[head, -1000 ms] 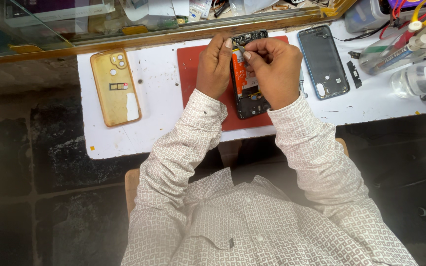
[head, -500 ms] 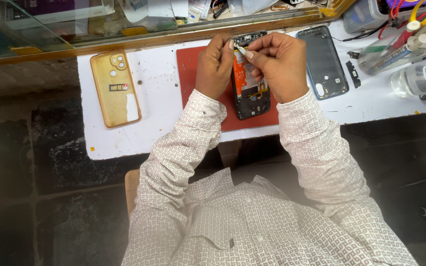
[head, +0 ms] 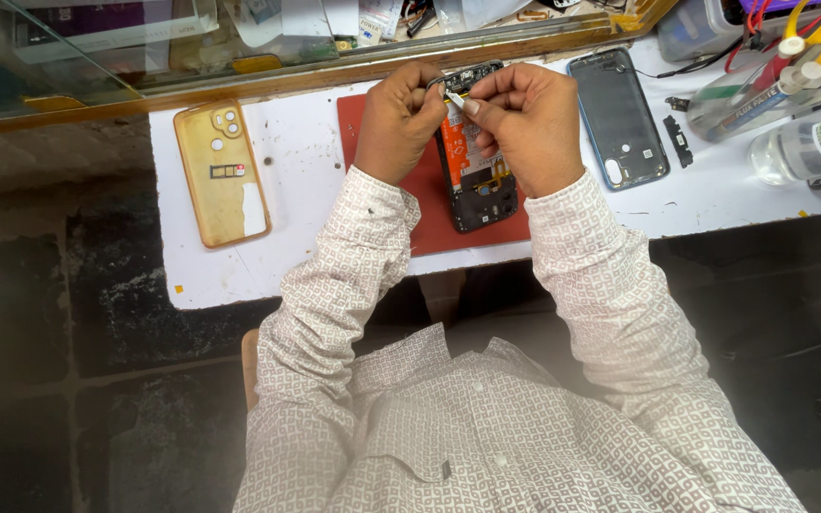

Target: The person repairs a smartphone at a workbench. They use a screwdriver on the opened phone, lift out the battery and internal board with their fingers, set small components on the mat, and brush the phone's interior with a toothbrush.

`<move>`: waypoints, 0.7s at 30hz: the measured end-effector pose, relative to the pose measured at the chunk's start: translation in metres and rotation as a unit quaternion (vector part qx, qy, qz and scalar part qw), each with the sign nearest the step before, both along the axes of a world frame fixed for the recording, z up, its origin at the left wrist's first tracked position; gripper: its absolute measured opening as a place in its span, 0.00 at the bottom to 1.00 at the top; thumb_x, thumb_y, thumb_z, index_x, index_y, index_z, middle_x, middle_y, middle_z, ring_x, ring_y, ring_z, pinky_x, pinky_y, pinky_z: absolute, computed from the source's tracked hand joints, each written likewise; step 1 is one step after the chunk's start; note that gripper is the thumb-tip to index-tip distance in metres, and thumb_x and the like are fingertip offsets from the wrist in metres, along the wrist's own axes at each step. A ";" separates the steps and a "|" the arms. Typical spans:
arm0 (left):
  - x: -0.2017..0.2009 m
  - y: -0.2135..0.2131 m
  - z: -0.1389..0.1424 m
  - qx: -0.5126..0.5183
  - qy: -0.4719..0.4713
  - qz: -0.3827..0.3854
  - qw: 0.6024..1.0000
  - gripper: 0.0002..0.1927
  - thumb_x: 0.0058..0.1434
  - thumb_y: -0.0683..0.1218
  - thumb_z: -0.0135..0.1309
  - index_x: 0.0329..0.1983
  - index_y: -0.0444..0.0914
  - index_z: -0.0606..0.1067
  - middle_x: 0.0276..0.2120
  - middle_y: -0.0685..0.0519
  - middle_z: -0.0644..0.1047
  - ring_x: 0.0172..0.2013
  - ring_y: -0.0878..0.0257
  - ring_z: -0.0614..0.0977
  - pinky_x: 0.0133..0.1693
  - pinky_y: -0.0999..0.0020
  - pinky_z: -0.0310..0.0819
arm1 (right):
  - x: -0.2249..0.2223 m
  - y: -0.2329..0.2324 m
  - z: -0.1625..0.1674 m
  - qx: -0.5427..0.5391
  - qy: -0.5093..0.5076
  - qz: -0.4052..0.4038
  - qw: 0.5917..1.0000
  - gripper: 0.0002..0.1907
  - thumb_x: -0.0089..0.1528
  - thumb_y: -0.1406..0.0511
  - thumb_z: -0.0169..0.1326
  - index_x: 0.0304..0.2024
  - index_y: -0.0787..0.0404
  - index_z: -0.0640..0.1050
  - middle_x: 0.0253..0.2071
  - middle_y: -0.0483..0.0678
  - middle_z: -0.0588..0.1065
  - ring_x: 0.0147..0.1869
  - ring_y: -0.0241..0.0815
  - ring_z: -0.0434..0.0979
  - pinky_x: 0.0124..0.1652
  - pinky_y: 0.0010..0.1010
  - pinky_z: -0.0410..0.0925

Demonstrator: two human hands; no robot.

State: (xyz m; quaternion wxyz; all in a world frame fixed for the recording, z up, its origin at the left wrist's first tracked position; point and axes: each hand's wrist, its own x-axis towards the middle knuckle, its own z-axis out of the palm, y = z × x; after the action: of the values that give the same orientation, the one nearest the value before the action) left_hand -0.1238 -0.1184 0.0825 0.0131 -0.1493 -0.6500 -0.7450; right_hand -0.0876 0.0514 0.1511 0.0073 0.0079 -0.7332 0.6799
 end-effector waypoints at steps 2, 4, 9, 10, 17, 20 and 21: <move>0.001 0.000 0.001 0.004 0.001 0.001 1.000 0.04 0.70 0.37 0.51 0.45 0.31 0.75 0.25 0.60 0.78 0.24 0.78 0.70 0.26 0.80 0.62 | 0.000 0.001 0.000 -0.002 -0.003 0.005 1.000 0.03 0.62 0.76 0.60 0.38 0.68 0.79 0.27 0.47 0.79 0.23 0.28 0.75 0.23 0.20 0.69; 0.002 0.001 0.003 0.001 0.004 0.007 1.000 0.04 0.70 0.37 0.50 0.45 0.31 0.75 0.25 0.59 0.78 0.23 0.78 0.69 0.25 0.80 0.62 | -0.001 0.002 0.000 -0.013 -0.006 0.011 1.000 0.03 0.62 0.77 0.60 0.38 0.69 0.79 0.28 0.47 0.79 0.23 0.29 0.75 0.23 0.20 0.70; 0.005 0.003 0.008 -0.035 0.020 0.035 0.999 0.03 0.69 0.37 0.51 0.42 0.31 0.75 0.22 0.59 0.76 0.22 0.78 0.68 0.23 0.79 0.60 | -0.005 0.006 0.000 -0.030 -0.006 0.029 0.999 0.03 0.62 0.77 0.59 0.39 0.70 0.79 0.29 0.48 0.80 0.24 0.30 0.75 0.23 0.21 0.70; 0.006 0.003 0.009 -0.042 0.020 0.041 0.998 0.03 0.69 0.37 0.51 0.42 0.31 0.75 0.22 0.59 0.76 0.21 0.78 0.67 0.23 0.79 0.59 | -0.005 0.007 0.000 -0.032 -0.009 0.031 0.999 0.04 0.62 0.77 0.59 0.39 0.70 0.79 0.29 0.48 0.80 0.24 0.30 0.75 0.23 0.21 0.70; 0.005 0.004 0.013 -0.091 0.042 0.068 0.993 0.02 0.68 0.37 0.52 0.39 0.32 0.75 0.19 0.60 0.73 0.19 0.77 0.66 0.22 0.77 0.57 | -0.006 0.006 0.000 -0.008 0.000 0.020 1.000 0.03 0.62 0.77 0.60 0.38 0.70 0.79 0.28 0.48 0.79 0.24 0.30 0.76 0.24 0.21 0.71; 0.003 0.003 0.010 -0.085 0.035 0.061 0.994 0.04 0.70 0.38 0.51 0.40 0.32 0.75 0.19 0.61 0.71 0.20 0.77 0.64 0.23 0.77 0.55 | -0.006 0.005 -0.003 0.000 0.001 0.012 1.000 0.03 0.62 0.76 0.61 0.38 0.69 0.79 0.27 0.48 0.79 0.24 0.30 0.76 0.25 0.21 0.71; 0.002 0.002 0.008 -0.081 0.036 0.058 0.994 0.05 0.71 0.39 0.51 0.40 0.32 0.75 0.20 0.60 0.69 0.22 0.76 0.63 0.24 0.76 0.54 | -0.006 0.006 -0.005 -0.002 0.001 0.011 1.000 0.03 0.62 0.76 0.61 0.38 0.69 0.79 0.28 0.48 0.79 0.24 0.31 0.76 0.25 0.22 0.71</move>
State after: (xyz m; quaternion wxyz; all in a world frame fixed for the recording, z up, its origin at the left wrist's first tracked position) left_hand -0.1219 -0.1160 0.0909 0.0672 -0.1387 -0.7147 -0.6822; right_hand -0.0937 0.0570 0.1464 0.0006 0.0161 -0.7314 0.6817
